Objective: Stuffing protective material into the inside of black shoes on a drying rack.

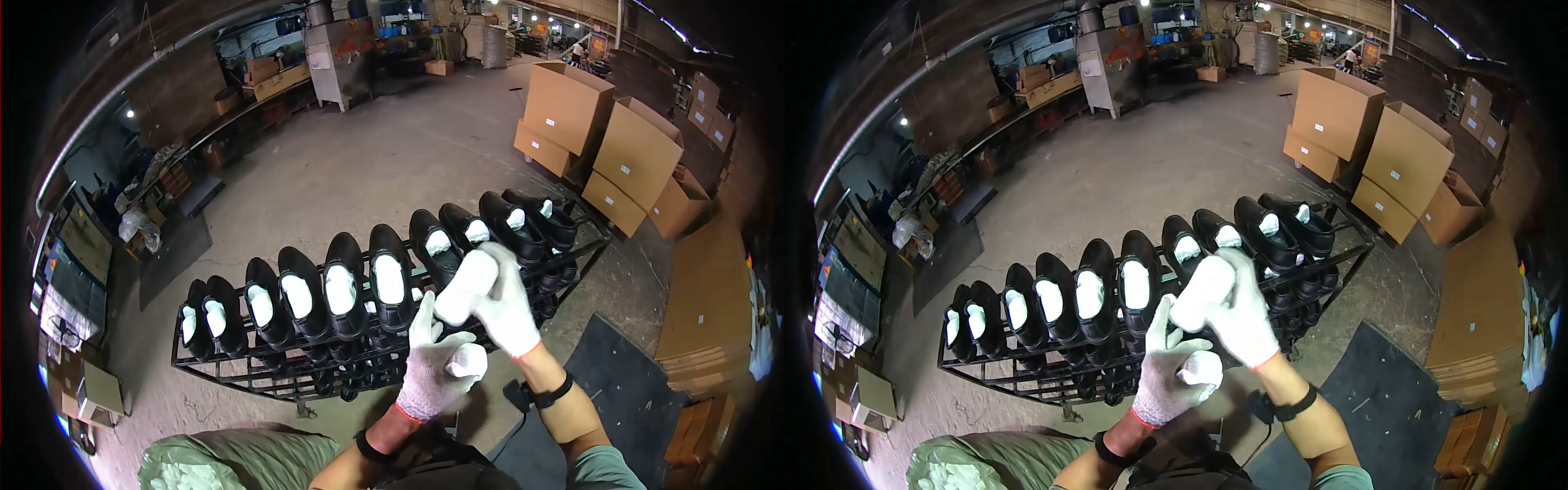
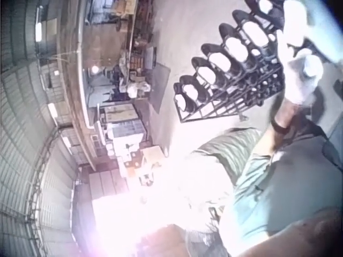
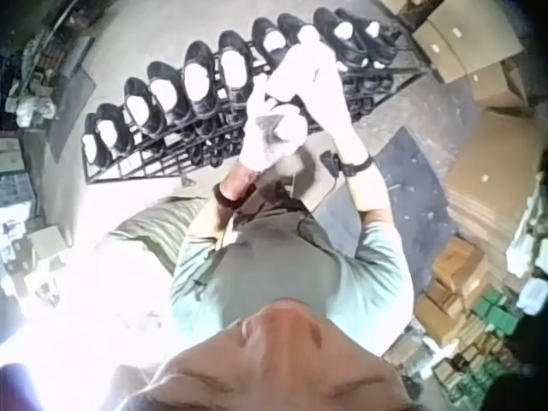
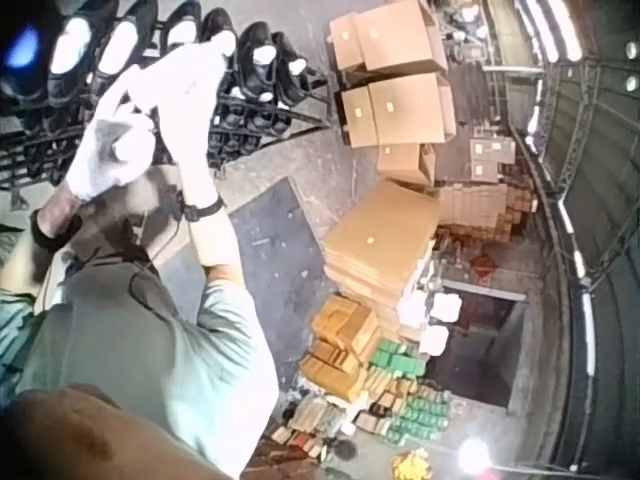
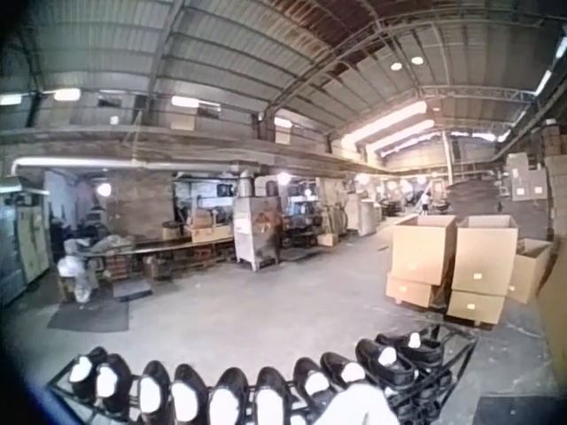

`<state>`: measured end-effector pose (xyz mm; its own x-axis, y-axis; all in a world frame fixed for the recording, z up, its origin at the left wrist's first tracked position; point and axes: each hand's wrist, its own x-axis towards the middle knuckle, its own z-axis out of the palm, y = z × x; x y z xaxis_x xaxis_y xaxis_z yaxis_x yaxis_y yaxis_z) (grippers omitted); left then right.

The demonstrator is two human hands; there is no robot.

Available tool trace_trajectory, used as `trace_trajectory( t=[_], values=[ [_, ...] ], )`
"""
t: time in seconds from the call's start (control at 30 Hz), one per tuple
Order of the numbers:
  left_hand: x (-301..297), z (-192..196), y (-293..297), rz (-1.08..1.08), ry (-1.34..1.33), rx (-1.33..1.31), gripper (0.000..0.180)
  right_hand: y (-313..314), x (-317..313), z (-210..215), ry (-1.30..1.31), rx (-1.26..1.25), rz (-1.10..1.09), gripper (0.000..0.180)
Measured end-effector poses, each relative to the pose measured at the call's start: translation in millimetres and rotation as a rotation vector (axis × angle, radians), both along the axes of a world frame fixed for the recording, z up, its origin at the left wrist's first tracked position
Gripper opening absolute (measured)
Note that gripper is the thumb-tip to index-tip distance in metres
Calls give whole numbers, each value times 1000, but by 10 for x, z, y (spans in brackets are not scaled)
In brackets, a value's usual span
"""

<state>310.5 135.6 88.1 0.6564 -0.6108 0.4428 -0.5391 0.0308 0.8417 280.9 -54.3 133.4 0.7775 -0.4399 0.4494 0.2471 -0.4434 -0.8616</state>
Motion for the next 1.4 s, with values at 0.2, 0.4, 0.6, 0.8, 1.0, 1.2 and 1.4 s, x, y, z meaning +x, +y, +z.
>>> trace_trajectory(
  t=[0.2,0.4,0.6,0.8,1.0,1.2,1.4],
  values=[
    [-99,-379,70,-61,127,73,57,-571,545,-53,-170,139,-45,75],
    [-93,-581,71,-20,-84,83,81,-589,1033,-241,48,-278,-373,53],
    [-92,-780,135,15,180,-25,53,-577,1235,-180,182,400,-65,48],
    [401,-231,-135,-54,265,-239,48,-588,923,175,507,1033,682,25],
    [804,235,-67,-30,212,-268,34,-266,551,221,63,-423,304,47],
    [895,448,-72,-227,551,-167,51,-282,462,753,108,-524,456,64],
    [739,236,-101,-146,575,-260,55,-617,871,228,126,-304,-76,65]
  ],
)
